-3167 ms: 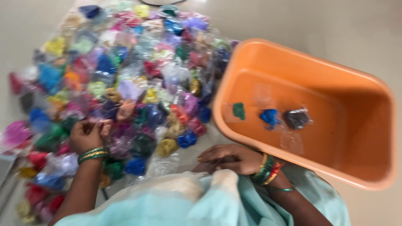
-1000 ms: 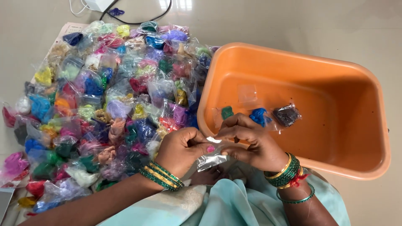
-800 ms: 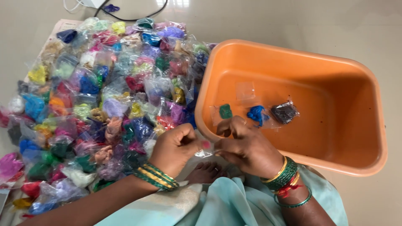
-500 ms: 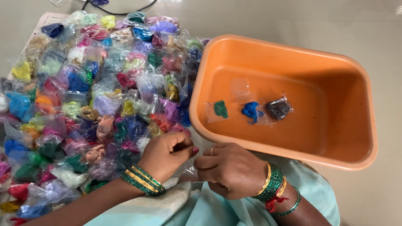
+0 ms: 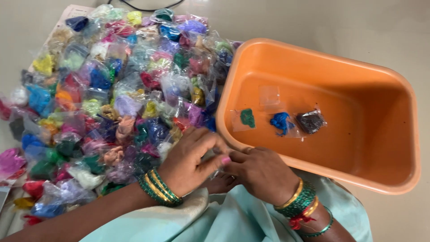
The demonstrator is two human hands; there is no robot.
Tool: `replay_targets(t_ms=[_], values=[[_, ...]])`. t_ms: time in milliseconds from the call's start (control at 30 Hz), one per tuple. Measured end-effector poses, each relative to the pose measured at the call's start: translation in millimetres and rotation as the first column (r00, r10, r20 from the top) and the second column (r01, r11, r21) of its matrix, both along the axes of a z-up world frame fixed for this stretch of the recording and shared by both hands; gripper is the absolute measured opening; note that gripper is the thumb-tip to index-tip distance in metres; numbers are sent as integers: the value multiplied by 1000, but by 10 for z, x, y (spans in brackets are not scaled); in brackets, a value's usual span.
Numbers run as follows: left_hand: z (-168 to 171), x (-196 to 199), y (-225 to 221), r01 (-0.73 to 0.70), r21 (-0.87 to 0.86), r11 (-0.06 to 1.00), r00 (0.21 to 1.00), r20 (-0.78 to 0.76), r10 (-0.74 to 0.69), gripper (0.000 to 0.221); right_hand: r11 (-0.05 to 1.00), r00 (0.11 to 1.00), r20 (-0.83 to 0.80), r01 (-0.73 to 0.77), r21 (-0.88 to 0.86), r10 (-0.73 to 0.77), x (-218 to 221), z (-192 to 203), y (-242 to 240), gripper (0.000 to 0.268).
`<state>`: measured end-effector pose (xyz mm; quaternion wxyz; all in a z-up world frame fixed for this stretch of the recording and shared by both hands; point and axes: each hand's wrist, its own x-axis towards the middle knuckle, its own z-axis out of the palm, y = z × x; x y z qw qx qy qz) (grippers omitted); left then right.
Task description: The person sits on the floor and unwraps small clear plastic packets of colored powder one at a time, placing the emptied wrappers into an orange plastic basin and the opened color packets onto a pile beside them. They also pull and stretch a long pink strip of fabric between their hands before resuming opening packets.
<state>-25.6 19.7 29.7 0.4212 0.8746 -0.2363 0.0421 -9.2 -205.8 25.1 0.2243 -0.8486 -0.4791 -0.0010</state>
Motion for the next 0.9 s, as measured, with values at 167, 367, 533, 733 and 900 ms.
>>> replay_targets(t_ms=[167,367,533,733,900], values=[[69,52,19,142,26,990,986,86,-144,95,998,995,-97,-18,-59,13,24,177,23,49],[-42,-1,-16,185,-48,982,911,-367,-190,81,997,991,-120,-58,-47,51,-18,175,11,57],[-129,-17,-15,188,-396,899,733,-552,-397,89,983,978,-133,-149,103,162,-10,195,-10,55],[-87,7,-55,159,-209,965,799,-547,-250,86,983,948,-272,-140,115,167,-36,286,-56,58],[-433,-34,40,149,-423,894,877,-361,-317,79,894,885,-369,-104,435,283,47,270,-350,50]])
